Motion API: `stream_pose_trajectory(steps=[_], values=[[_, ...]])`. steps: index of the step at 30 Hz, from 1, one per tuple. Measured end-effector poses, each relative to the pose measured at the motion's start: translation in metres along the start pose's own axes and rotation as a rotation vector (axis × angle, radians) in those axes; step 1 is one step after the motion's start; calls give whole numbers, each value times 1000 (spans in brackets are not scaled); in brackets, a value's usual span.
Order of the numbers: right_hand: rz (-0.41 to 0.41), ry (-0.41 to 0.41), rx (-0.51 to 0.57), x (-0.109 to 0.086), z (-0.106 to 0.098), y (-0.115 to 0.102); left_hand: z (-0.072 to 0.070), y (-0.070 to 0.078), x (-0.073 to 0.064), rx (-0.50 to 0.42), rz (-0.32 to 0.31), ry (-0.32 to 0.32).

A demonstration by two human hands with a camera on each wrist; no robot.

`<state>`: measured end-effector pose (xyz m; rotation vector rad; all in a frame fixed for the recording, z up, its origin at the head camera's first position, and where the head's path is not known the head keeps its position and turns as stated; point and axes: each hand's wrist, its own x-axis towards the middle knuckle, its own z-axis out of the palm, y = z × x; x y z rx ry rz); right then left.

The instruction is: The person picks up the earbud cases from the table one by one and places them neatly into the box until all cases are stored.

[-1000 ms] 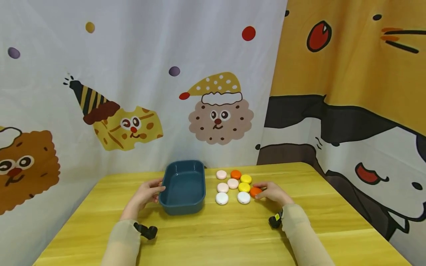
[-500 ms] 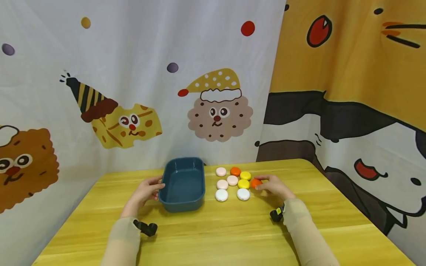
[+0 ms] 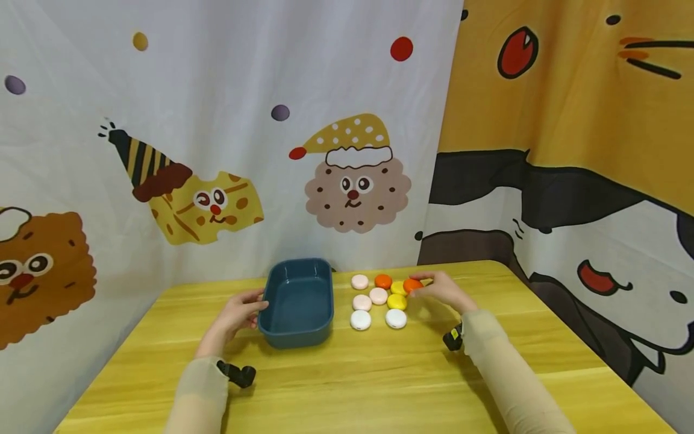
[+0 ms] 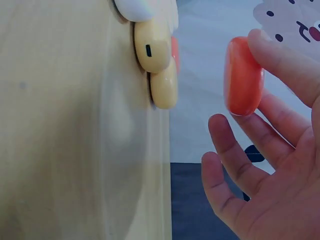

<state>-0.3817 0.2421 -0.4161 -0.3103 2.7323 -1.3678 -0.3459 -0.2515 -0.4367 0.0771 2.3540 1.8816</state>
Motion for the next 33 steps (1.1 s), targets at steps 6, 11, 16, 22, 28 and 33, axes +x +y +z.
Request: stream_pose_trajectory(steps=[6,11,16,22,28,33], values=[[-74,5,0,7,-6,-6,-3,2,1,13,-6,14],[-92,3,-8,13,-5,-12,-5,0,1,14,-7,23],[-89,-1,-32,17,-3,-17,-7,-3,0,5,-9,14],[-75,14,-41,20,-6,-27,-2,-3,-1,3,4,10],[-79,24,-56,27,-7,-39,1,-3,1,-15,-4,5],[-88,6,-59,32,-4,-48,1,-3,1,-16,5,-5]])
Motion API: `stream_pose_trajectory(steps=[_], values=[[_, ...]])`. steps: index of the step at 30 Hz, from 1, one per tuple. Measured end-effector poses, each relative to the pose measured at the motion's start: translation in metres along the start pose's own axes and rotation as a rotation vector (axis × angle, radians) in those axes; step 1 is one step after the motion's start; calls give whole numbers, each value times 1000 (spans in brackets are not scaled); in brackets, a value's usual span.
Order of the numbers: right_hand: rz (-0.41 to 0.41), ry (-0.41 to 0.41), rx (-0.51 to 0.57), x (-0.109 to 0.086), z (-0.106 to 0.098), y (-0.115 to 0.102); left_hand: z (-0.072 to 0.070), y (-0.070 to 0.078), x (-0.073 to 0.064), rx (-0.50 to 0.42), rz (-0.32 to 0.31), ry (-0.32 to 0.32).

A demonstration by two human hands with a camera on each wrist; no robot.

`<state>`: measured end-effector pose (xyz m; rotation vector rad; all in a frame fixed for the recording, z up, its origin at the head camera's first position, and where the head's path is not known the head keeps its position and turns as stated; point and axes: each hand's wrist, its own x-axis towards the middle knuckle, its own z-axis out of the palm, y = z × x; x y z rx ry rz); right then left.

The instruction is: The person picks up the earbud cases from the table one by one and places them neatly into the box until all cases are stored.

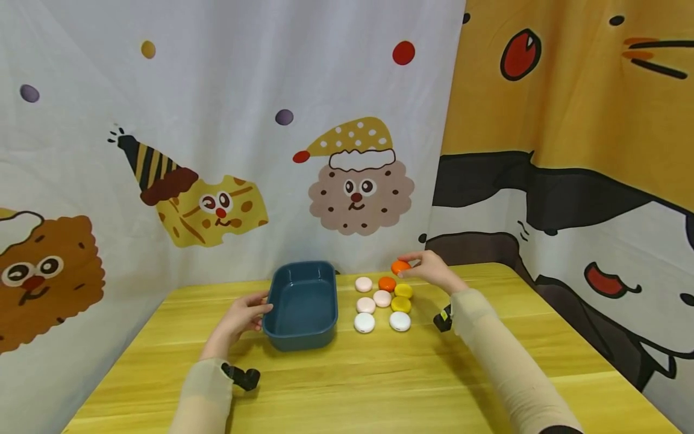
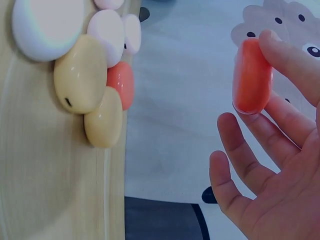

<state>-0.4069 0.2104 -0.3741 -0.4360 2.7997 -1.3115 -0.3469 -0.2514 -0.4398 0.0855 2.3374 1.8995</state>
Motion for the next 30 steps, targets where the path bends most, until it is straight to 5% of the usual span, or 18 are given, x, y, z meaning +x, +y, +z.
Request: stream_pose_trajectory(steps=[30], values=[[-95,-36,-16,22,8,-43,3,2,0,10,0,-7]])
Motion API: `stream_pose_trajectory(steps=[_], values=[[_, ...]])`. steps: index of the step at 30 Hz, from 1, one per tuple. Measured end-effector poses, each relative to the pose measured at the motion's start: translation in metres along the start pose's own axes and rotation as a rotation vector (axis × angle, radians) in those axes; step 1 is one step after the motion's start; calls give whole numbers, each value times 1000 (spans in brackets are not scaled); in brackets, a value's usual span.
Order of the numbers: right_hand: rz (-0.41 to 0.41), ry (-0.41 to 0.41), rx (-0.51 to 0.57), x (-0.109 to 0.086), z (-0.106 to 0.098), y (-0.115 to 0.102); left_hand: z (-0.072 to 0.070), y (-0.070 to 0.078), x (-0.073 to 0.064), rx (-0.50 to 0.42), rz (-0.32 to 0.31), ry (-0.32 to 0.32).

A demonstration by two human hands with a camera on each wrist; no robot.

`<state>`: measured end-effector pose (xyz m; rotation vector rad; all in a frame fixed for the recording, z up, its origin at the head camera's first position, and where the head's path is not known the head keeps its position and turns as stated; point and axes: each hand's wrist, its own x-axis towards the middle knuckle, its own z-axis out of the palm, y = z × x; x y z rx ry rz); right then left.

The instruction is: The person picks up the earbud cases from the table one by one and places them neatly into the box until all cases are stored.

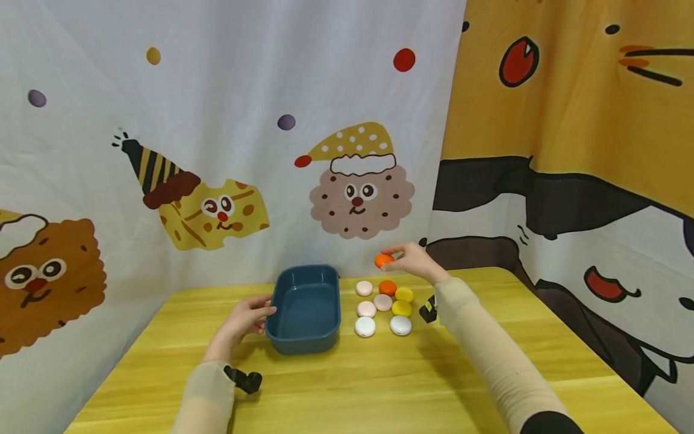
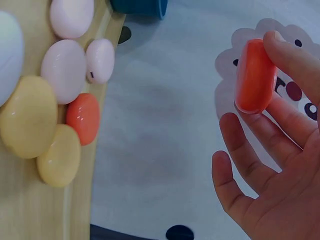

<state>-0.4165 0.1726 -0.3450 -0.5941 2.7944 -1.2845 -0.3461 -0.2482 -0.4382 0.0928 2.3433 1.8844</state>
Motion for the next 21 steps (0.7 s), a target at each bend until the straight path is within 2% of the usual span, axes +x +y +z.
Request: stream_pose_trajectory(steps=[6,16,21], values=[[-43,-5,-20,7,5,-10,0,1,-2,-5,2,-8],[-90,-29,22,11,20,-15,0,0,-2,-4,17,-34],[-90,-30,14,15,27,-21,0,0,-1,-12,10,-19]])
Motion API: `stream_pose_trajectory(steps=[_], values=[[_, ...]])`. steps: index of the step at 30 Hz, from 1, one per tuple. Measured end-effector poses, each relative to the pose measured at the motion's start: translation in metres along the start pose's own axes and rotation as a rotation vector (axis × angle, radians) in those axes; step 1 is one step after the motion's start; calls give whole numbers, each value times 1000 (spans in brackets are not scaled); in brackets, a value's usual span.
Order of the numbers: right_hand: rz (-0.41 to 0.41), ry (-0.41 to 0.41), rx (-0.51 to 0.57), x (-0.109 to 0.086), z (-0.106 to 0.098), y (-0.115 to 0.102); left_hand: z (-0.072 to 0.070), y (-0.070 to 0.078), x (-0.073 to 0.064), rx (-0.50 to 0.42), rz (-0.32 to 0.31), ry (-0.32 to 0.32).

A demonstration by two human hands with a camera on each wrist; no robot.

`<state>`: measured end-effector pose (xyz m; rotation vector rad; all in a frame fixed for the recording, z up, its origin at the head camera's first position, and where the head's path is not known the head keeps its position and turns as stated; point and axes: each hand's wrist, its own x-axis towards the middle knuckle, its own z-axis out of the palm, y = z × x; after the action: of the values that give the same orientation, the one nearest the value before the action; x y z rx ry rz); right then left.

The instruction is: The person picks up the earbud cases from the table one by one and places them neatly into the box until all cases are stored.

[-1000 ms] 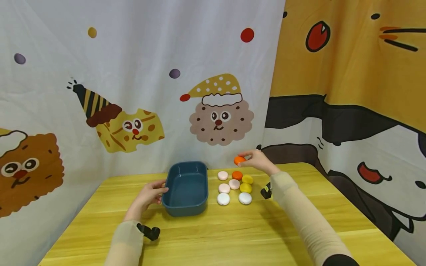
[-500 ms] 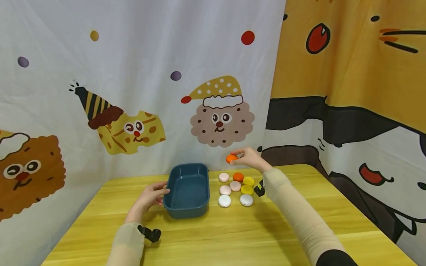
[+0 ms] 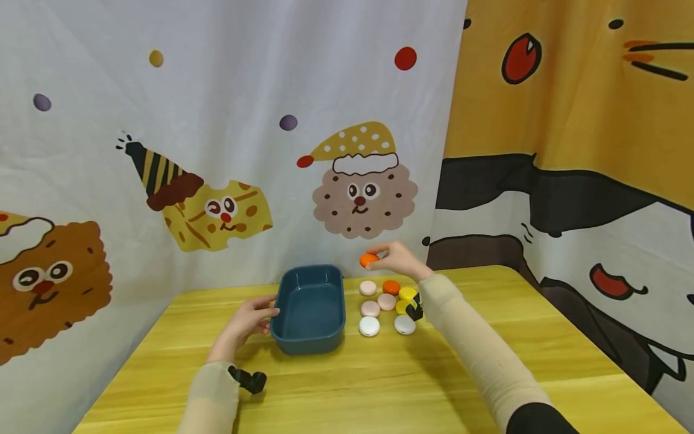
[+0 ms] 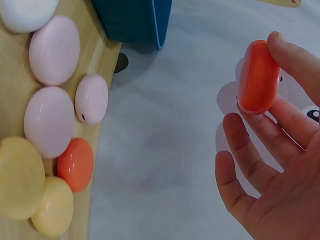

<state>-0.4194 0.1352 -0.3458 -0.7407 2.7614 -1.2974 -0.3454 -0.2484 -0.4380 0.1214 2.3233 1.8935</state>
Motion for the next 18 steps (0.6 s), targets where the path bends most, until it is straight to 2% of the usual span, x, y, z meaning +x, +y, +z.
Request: stream_pose_trajectory(steps=[9,18], values=[[-23,10,-26,8,12,-7,1,3,0,12,6,21],[-49,14,-14,12,24,-16,3,-1,0,4,9,22]])
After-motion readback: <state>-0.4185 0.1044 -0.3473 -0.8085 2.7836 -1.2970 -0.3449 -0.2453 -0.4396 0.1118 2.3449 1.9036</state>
